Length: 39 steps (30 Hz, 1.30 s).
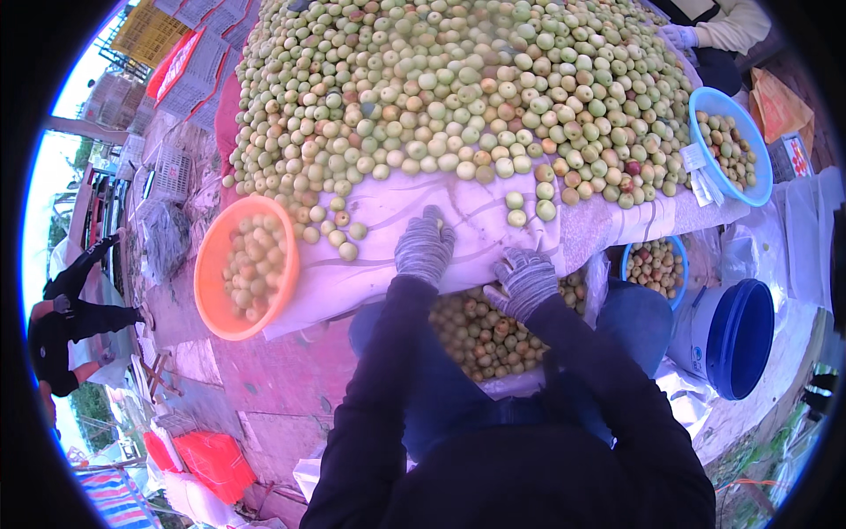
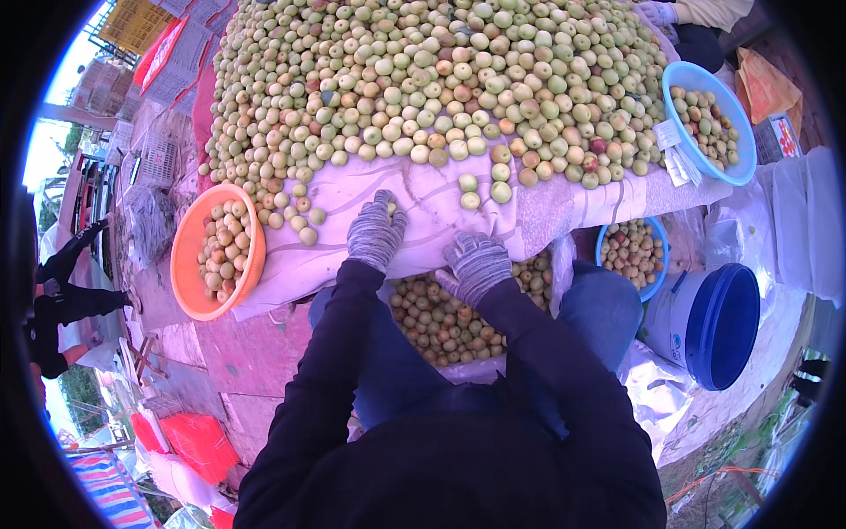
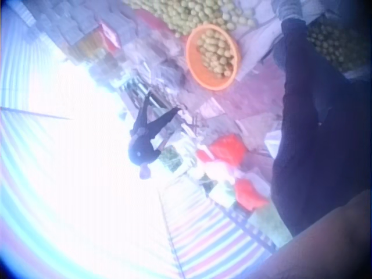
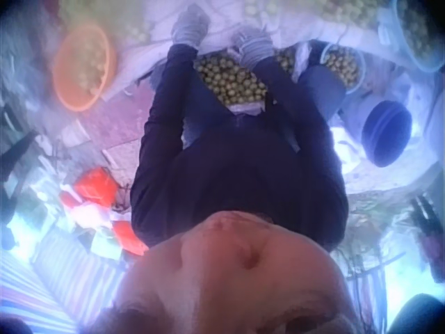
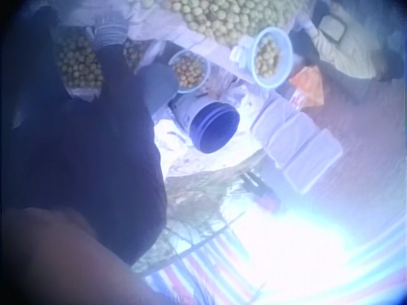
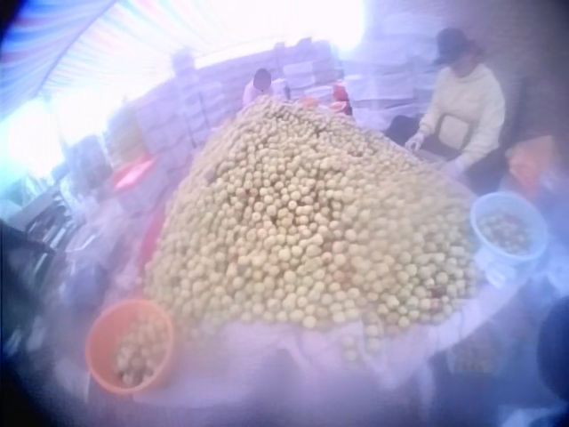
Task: The person sits at a table covered with a large pile of small green fruits. They repeatedly pick up handfuls of fruit from the pile and place them into a white sack positioned between their legs. The person also occasionally places fruit into an orange bowl on the table.
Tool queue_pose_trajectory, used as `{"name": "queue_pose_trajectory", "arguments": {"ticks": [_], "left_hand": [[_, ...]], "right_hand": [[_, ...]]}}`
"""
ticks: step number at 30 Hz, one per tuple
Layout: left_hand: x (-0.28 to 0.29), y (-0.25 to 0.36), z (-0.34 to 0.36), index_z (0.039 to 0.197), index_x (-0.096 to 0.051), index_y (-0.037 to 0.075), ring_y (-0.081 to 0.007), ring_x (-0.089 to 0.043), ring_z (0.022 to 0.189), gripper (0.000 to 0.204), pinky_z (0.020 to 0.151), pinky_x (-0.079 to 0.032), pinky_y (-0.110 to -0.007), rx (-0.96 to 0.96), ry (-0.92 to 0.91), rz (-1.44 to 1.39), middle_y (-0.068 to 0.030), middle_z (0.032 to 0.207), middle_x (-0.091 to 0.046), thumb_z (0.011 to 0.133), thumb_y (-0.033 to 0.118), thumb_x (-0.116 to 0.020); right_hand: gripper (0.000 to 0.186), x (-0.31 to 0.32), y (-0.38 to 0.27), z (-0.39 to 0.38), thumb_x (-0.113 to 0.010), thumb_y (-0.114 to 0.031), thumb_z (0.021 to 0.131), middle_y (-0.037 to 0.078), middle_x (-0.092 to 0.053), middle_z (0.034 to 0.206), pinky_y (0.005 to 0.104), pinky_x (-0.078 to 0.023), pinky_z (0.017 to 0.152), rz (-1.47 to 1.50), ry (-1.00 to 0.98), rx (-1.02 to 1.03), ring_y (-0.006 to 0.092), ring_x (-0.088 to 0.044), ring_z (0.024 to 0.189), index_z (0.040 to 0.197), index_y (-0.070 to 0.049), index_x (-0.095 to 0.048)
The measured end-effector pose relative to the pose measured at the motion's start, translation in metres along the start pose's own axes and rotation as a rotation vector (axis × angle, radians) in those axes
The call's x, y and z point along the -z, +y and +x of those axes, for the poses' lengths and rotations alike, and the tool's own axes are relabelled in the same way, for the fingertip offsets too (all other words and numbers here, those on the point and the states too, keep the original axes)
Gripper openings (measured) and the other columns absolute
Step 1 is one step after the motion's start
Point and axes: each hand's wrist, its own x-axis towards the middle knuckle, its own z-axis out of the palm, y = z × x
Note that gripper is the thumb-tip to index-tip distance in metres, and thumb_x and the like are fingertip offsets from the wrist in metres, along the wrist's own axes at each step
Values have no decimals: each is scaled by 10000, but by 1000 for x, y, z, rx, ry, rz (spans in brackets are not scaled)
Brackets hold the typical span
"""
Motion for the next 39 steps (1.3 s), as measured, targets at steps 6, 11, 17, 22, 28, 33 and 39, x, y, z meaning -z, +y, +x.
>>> {"name": "queue_pose_trajectory", "arguments": {"ticks": [6, 11, 17, 22, 28, 33, 39], "left_hand": [[-3, 25, -44, 1128, -532, 105, -322, -597, 884, 386, 794, -459, -432, -222, -96, -24, -166, 966, -595, 809, 320, -556], [2, 25, -24, 1146, -541, 65, -295, -585, 947, 391, 851, -449, -382, -280, -110, -280, -162, 1037, -590, 784, 203, -596], [-6, 33, 67, 1295, -369, 57, -307, -471, 1145, 652, 957, -389, -362, -401, 257, -451, -190, 1237, -468, 705, 45, -647], [-4, 47, 91, 1251, -419, 98, -334, -499, 1080, 595, 913, -414, -383, -530, 301, -183, -179, 1216, -465, 703, 73, -650], [-14, 51, 92, 1144, -502, 68, -331, -546, 971, 468, 814, -448, -411, -426, 238, -269, -175, 1060, -553, 707, 116, -661], [-26, 39, 88, 1017, -582, 42, -344, -552, 907, 348, 813, -432, -413, -374, 311, -451, -175, 943, -591, 688, 103, -678], [-33, 31, 89, 1036, -598, 51, -294, -562, 911, 437, 825, -442, -367, -332, 399, -324, -147, 973, -596, 647, 175, -752]], "right_hand": [[279, -1, 18, 9, -559, -237, 812, 149, -590, 973, 409, -380, 907, 563, 179, -239, 289, -565, 933, 1024, -59, -592], [428, -16, 21, 46, -535, -101, 801, 190, -544, 1131, 365, -355, 962, 959, 244, -281, 306, -513, 1076, 1219, -32, -475], [451, -17, 29, 63, -550, -135, 794, 204, -526, 1159, 386, -372, 950, 734, 316, -307, 343, -478, 1110, 1224, -30, -467], [387, -17, 38, 54, -534, -134, 808, 205, -560, 1083, 398, -409, 893, 755, 357, -238, 357, -510, 1046, 1186, -60, -512], [379, -16, 37, 66, -507, -208, 834, 174, -577, 1068, 399, -427, 861, 656, 281, -253, 326, -543, 999, 1204, -129, -516], [412, -9, 44, 77, -494, -240, 840, 160, -595, 1036, 421, -449, 807, 709, 141, -325, 315, -571, 942, 1240, -143, -483], [408, -11, 43, 76, -508, -192, 837, 196, -607, 965, 412, -450, 788, 637, 202, -267, 345, -582, 873, 1240, -140, -483]]}}
